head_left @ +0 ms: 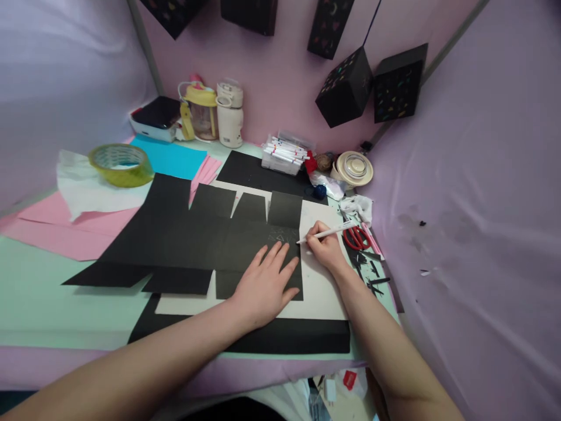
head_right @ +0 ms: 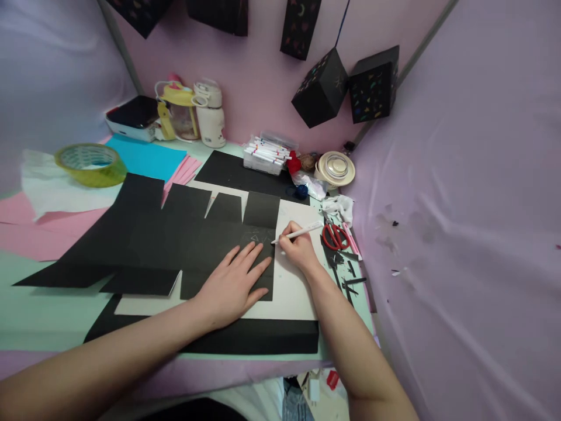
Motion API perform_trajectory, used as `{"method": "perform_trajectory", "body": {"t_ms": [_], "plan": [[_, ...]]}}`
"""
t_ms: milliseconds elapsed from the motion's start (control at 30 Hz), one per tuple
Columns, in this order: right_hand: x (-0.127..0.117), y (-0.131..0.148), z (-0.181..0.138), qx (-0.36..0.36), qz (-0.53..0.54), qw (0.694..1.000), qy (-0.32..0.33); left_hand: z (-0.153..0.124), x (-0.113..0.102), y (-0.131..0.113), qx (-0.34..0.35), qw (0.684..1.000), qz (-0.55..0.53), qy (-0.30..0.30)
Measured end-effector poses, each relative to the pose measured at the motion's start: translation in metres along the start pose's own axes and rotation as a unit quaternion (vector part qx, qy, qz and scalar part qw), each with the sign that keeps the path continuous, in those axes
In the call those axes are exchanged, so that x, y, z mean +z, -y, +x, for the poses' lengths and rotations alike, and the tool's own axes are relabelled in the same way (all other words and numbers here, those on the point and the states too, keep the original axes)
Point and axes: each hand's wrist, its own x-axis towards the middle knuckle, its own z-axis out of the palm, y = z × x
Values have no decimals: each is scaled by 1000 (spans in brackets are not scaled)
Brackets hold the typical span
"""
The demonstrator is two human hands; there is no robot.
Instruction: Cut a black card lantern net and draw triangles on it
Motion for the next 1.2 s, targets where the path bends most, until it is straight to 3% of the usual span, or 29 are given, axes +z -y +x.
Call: {"method": "perform_trajectory", "body": {"t_ms": [600,1200], "plan": [[2,4,0,-17,-23,999,-15,2,-5,-1,-6,1000,-8,18],[3,5,1,-21,-45,998,-28,-1,2,1,3,1000,-6,-15]]}}
